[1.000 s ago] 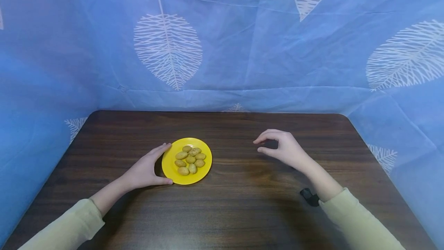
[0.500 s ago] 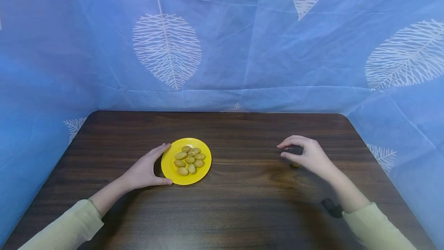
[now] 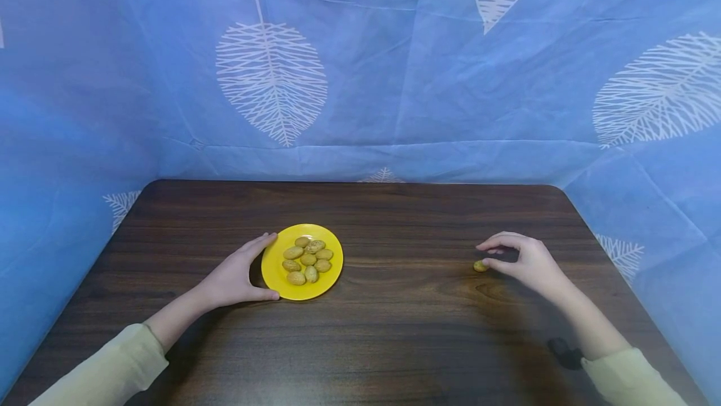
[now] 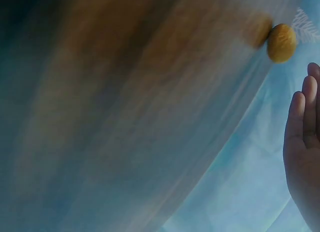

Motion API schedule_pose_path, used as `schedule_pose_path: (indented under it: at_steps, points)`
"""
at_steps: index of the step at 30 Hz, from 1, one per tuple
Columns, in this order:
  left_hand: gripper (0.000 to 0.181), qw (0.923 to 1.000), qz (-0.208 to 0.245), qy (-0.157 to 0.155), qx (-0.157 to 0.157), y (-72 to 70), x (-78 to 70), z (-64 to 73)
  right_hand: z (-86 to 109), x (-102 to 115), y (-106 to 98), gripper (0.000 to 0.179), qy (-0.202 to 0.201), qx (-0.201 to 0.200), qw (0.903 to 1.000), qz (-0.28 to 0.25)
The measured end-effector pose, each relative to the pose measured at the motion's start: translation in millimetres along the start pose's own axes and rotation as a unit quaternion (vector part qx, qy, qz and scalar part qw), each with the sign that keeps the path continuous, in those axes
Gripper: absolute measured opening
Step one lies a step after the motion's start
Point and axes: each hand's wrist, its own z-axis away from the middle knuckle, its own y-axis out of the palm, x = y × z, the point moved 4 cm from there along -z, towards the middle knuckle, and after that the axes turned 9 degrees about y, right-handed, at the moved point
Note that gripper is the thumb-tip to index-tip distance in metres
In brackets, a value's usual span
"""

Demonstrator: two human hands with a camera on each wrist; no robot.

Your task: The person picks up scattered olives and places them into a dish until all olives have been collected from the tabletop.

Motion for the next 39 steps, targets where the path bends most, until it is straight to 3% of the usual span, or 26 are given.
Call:
schedule_pose_path:
  at_steps: [17, 39]
  points:
    - [0.113, 1.0, 0.0, -0.007, 0.005, 1.2, 1.4, -0.8, -1.8, -23.1, 6.8, 0.024, 0.057, 0.079, 0.9952, -0.008]
    - [0.113, 0.9999, 0.001, -0.009, 0.005, 0.5, 0.4, -0.2, -10.2, -19.2, 15.7, 0.02, 0.054, 0.095, 0.994, 0.006]
